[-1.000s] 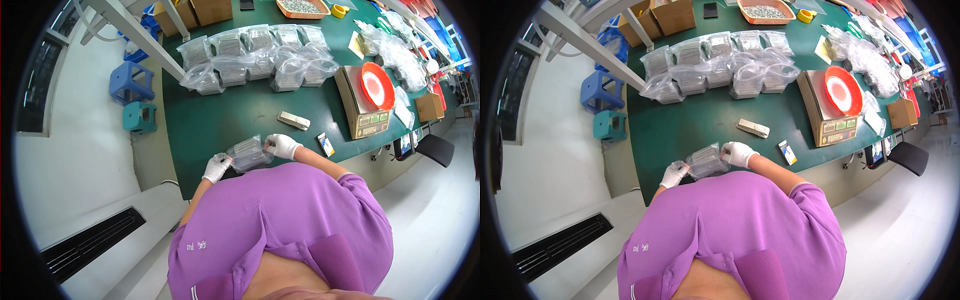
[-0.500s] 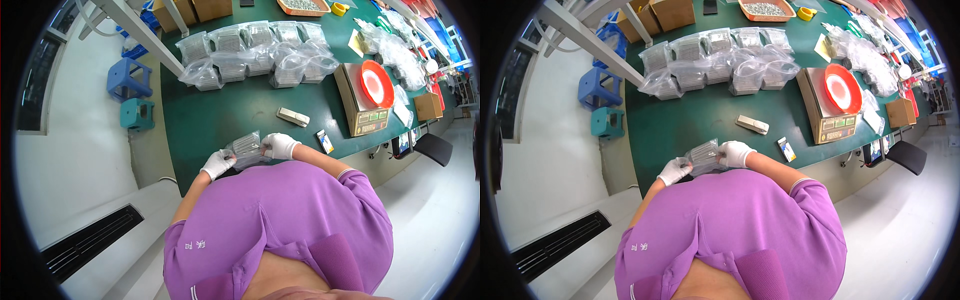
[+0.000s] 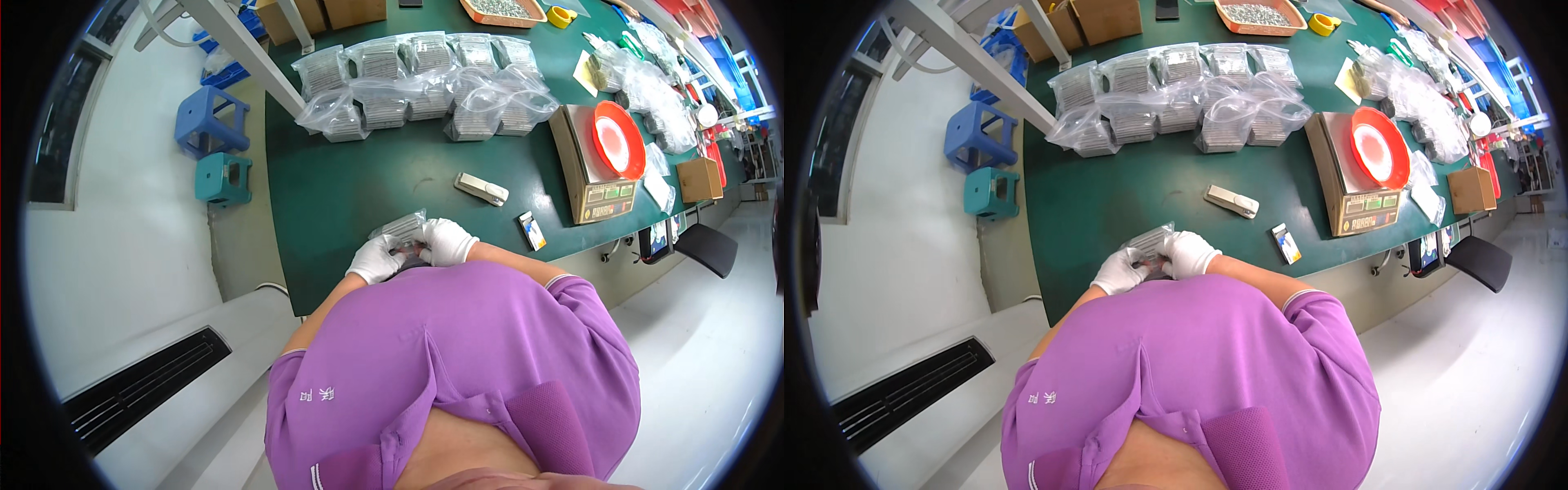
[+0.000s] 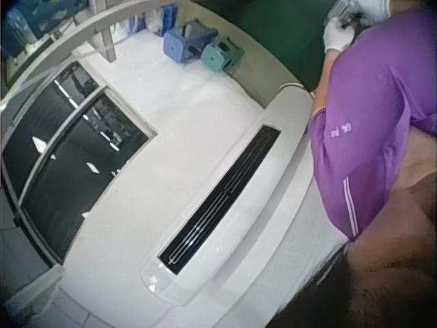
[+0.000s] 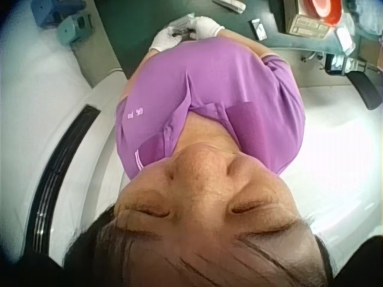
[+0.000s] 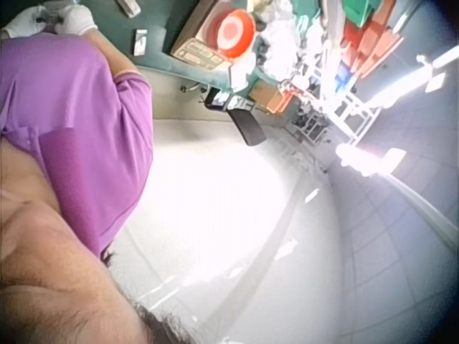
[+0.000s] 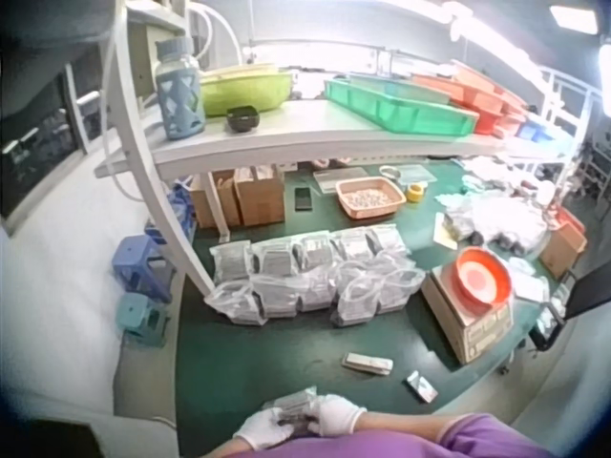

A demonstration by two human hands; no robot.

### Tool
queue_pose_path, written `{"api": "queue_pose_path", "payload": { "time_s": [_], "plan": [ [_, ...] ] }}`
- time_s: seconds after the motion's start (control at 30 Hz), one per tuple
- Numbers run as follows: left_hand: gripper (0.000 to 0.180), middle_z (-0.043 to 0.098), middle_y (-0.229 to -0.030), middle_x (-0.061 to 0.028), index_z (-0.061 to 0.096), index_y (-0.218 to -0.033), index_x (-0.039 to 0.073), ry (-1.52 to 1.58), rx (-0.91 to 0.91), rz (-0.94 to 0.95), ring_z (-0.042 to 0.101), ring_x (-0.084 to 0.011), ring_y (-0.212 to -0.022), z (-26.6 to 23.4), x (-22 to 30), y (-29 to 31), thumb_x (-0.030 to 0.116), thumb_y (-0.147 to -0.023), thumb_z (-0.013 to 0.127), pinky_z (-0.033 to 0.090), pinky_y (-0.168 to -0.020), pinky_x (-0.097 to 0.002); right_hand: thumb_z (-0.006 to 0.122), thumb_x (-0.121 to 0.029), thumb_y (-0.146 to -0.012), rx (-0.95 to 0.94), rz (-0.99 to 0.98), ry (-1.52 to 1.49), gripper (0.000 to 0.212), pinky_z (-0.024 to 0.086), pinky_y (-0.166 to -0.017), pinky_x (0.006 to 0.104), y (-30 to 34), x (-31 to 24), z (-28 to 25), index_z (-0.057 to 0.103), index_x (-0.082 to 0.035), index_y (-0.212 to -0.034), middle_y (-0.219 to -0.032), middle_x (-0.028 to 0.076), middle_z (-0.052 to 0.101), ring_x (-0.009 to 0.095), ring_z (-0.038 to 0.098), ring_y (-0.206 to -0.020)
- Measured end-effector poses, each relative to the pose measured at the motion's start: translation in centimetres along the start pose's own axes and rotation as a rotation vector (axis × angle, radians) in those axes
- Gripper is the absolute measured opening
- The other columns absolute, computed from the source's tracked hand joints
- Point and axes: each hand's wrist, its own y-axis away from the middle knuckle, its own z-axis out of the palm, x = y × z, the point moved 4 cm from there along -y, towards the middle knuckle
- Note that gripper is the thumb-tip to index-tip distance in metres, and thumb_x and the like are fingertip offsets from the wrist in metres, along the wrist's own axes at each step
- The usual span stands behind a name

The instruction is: The person organizes and packages small metal components into plastic bags by hand at a workstation.

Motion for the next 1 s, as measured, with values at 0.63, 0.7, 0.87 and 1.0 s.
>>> {"api": "queue_pose_path", "payload": {
  "time_s": [0.63,0.7,0.87,1.0],
  "plan": [
    [0.008,0.058,-0.070,-0.0111,0.059,-0.068,0.007,-0.300,0.234,0.348,0.058,-0.0309,-0.071,-2.5,-1.1,4.7,0.012,-0.071,0.065,0.047,-0.063,-0.0414,0.065,-0.016,-0.063,0.123,-0.345,0.274,0.013,0.046,-0.058,0.0413,2.8,0.3,-2.0,0.055,-0.008,-0.063,-0.062,0.011,0.055,0.031,0.056,-0.065],
    [0.009,0.058,-0.069,-0.0105,0.058,-0.068,0.007,-0.294,0.236,0.376,0.058,-0.0307,-0.071,-2.2,-1.8,5.3,0.011,-0.071,0.065,0.047,-0.063,-0.0408,0.065,-0.019,-0.064,0.126,-0.307,0.306,0.016,0.045,-0.058,0.0411,3.3,0.3,-2.1,0.055,-0.008,-0.062,-0.062,0.011,0.055,0.031,0.056,-0.064],
    [0.025,0.057,-0.079,-0.0093,0.056,-0.076,0.008,0.076,0.379,0.180,0.058,-0.0287,-0.076,-1.1,-5.1,6.6,0.009,-0.061,0.076,0.048,-0.066,-0.0356,0.075,-0.025,-0.057,0.263,-0.096,0.127,0.033,0.046,-0.066,0.0395,5.3,4.3,-2.2,0.058,-0.007,-0.078,-0.080,0.010,0.058,0.030,0.056,-0.078],
    [0.028,0.057,-0.084,-0.0085,0.057,-0.079,0.008,-0.105,0.243,0.348,0.058,-0.0275,-0.083,0.5,-4.3,4.1,0.008,-0.059,0.077,0.048,-0.069,-0.0341,0.071,-0.008,-0.052,0.181,-0.208,-0.060,0.044,0.047,-0.076,0.0377,3.7,3.1,1.5,0.062,-0.010,-0.095,-0.096,0.012,0.058,0.032,0.055,-0.088]
  ]
}}
